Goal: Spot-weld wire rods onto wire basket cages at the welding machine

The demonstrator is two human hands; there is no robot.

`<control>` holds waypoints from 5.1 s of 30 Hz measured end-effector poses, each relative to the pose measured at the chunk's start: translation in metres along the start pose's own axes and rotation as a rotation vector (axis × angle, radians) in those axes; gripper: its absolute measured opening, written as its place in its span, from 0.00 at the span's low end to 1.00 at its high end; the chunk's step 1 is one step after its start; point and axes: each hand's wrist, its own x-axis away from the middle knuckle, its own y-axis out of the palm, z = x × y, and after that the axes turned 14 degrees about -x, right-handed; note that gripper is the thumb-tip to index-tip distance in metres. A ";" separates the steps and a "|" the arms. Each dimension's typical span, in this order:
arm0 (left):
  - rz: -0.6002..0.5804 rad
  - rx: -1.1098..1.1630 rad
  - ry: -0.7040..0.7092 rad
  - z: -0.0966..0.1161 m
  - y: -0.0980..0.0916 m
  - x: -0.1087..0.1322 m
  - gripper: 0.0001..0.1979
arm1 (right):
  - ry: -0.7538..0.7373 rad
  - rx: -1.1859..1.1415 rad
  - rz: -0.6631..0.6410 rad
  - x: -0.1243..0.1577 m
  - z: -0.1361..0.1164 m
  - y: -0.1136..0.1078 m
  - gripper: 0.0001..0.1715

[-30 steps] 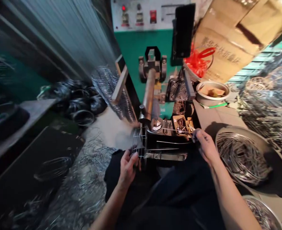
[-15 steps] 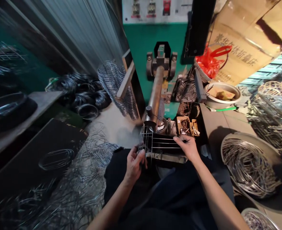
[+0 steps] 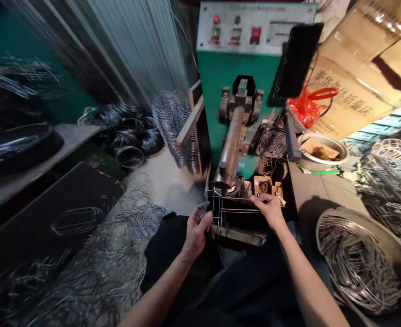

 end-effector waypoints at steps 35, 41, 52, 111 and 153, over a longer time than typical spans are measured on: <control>-0.392 0.099 -0.224 0.074 -0.080 0.067 0.34 | 0.573 0.165 -0.486 0.080 -0.007 -0.055 0.35; -0.231 0.000 -0.490 -0.004 -0.101 0.090 0.32 | 0.637 0.179 -0.557 0.096 0.040 -0.039 0.37; -0.034 -0.009 -0.319 -0.030 -0.063 0.100 0.29 | 0.348 0.256 -0.582 0.078 0.042 -0.043 0.25; -0.001 0.087 -0.104 0.013 0.005 0.001 0.34 | -0.087 -0.116 0.025 -0.005 0.007 -0.023 0.22; 0.069 0.074 -0.124 0.021 0.018 -0.035 0.35 | -0.332 0.075 0.092 -0.010 0.008 0.007 0.25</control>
